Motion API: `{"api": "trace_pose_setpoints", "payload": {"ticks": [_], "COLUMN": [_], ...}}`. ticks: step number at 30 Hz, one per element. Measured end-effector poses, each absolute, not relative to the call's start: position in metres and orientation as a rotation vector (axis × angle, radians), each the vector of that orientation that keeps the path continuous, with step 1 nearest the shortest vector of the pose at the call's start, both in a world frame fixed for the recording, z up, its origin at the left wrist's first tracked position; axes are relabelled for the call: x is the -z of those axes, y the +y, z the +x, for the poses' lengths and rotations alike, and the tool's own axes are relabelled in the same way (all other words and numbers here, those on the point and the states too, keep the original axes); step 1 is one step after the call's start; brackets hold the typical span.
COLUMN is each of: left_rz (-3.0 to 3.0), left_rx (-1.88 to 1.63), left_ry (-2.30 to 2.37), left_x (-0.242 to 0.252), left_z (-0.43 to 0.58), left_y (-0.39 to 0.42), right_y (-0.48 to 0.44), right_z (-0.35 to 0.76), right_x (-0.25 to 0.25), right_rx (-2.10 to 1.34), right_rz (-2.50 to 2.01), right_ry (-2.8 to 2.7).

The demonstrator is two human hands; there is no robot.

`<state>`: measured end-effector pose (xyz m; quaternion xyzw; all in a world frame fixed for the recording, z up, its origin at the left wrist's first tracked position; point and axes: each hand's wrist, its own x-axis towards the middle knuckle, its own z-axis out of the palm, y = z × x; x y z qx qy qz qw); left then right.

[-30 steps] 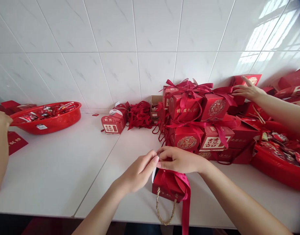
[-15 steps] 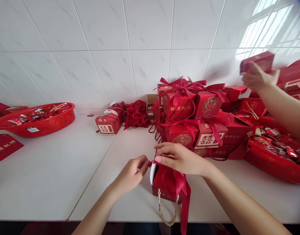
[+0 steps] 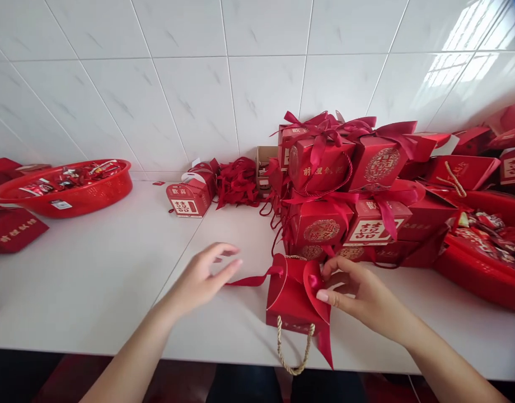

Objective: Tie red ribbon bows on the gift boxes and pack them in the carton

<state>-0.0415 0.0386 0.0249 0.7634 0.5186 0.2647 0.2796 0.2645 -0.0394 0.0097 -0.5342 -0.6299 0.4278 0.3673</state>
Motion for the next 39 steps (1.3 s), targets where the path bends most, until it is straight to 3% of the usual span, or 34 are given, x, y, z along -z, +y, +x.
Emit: {"api": "trace_pose_setpoints", "payload": {"ticks": [6,13,19,28,39], "left_rz": [1.805,1.698,1.964,2.18,1.71], "left_rx": [-0.516,-0.651,-0.604,-1.213,-0.741], "left_ry": [0.909,1.174,1.147,1.369,1.248], "left_x": [-0.031,-0.031,-0.033,0.001,-0.006], "left_z": [0.002,-0.011,-0.01,0.002,-0.016], "left_y": [0.035,0.009,-0.03,0.004,-0.009], "right_y": [-0.039,-0.041,-0.044,-0.058,-0.049], "right_z": [0.256,0.263,0.254,0.238,0.247], "right_x": [-0.004,0.001,-0.001,0.007,-0.01], "right_rx": [-1.109,-0.836,-0.708,-0.536,-0.355], "right_rz": [-1.153,-1.035,-0.99,-1.192,-1.2], "right_ry": [-1.666,-1.814,-1.945,-1.714,-1.929]}}
